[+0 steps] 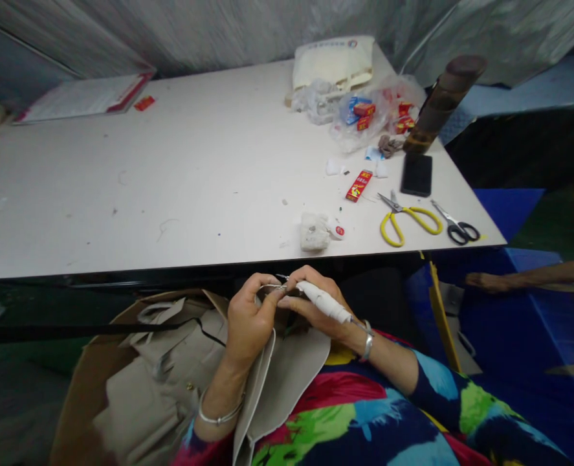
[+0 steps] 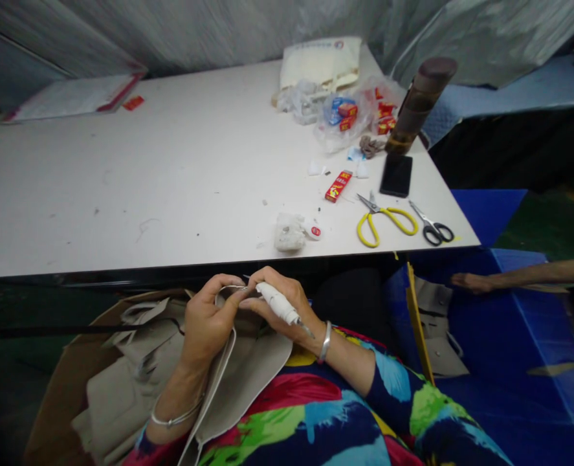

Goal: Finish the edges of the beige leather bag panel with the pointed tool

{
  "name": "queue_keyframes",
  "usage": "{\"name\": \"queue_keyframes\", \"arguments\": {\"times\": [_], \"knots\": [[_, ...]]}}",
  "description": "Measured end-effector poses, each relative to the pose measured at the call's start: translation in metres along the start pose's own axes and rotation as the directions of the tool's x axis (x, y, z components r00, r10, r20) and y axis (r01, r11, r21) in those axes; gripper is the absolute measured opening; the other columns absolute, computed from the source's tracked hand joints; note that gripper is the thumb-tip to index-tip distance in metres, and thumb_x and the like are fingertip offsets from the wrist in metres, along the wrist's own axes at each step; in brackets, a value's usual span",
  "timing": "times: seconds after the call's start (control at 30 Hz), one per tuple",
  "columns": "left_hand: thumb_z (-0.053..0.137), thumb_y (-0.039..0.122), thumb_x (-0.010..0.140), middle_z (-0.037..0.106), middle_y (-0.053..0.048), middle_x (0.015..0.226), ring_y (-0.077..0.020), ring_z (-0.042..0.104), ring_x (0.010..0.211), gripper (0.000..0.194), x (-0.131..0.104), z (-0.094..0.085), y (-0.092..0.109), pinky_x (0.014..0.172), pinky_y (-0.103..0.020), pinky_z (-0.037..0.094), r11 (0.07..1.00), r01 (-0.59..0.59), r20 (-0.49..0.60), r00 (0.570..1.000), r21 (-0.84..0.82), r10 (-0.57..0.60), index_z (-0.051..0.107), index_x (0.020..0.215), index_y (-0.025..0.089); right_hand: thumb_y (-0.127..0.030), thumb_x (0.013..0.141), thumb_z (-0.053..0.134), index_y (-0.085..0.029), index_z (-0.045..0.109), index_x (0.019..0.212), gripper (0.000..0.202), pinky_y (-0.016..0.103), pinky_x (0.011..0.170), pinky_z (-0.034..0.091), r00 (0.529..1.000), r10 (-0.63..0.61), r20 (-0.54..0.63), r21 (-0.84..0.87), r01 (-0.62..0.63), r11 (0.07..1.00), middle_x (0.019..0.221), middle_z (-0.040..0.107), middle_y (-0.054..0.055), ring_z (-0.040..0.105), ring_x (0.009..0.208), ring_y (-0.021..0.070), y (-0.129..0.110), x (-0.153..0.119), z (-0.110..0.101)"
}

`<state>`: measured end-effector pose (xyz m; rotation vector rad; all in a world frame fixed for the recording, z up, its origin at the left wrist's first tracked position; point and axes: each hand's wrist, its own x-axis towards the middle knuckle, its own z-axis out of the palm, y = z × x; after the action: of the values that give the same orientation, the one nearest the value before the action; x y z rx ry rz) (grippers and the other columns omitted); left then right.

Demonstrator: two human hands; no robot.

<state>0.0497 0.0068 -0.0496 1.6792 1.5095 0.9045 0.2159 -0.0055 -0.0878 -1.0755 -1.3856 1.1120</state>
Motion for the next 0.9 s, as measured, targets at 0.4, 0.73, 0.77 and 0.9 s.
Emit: {"name": "queue_keyframes", "arguments": {"times": [0.4,0.73,0.77,0.9], "knots": [[0.072,0.027,0.082,0.074,0.000,0.082,-0.0183,0.065,0.076,0.007,-0.007,-0.004,0.008,0.072,-0.027,0.048,0.999,-0.017,0.089,0.996,-0.051,0.022,0.075,0.085,0.021,-0.041,0.090,0.079,-0.022,0.065,0.087,0.024,0.025,0.065,0.048,0.998,-0.053,-0.018,0.061,0.054,0.997,0.079,0.064,-0.003,0.060,0.069,0.0136,-0.009,-0.011,-0.009],[0.080,0.025,0.086,0.074,-0.009,0.119,-0.0241,0.066,0.117,0.021,-0.001,-0.026,-0.009,0.106,-0.034,0.049,0.918,-0.197,0.065,0.971,-0.344,0.232,0.079,0.106,0.021,-0.026,0.093,0.071,-0.022,0.062,0.086,0.012,0.024,0.062,0.043,0.987,-0.151,-0.051,-0.061,0.148,0.987,0.076,0.060,-0.004,0.053,0.066,0.0118,-0.008,-0.015,-0.004],[0.081,0.027,0.086,0.074,-0.009,0.120,-0.0241,0.065,0.119,0.020,-0.004,-0.032,-0.011,0.108,-0.035,0.048,0.895,-0.212,0.010,0.972,-0.393,0.235,0.079,0.106,0.022,-0.026,0.093,0.071,-0.022,0.062,0.086,0.012,0.024,0.062,0.043,0.986,-0.159,-0.054,-0.066,0.155,0.986,0.076,0.060,-0.004,0.053,0.065,0.0118,-0.008,-0.015,-0.004],[0.080,0.041,0.090,0.074,-0.009,0.115,-0.0234,0.066,0.114,0.021,-0.022,-0.056,-0.017,0.103,-0.036,0.053,0.756,-0.220,-0.215,0.971,-0.617,0.107,0.081,0.101,0.023,-0.027,0.093,0.072,-0.022,0.062,0.085,0.013,0.024,0.061,0.045,0.983,-0.158,-0.094,-0.088,0.150,0.985,0.078,0.063,-0.003,0.055,0.065,0.0122,-0.006,-0.017,-0.004]]}}
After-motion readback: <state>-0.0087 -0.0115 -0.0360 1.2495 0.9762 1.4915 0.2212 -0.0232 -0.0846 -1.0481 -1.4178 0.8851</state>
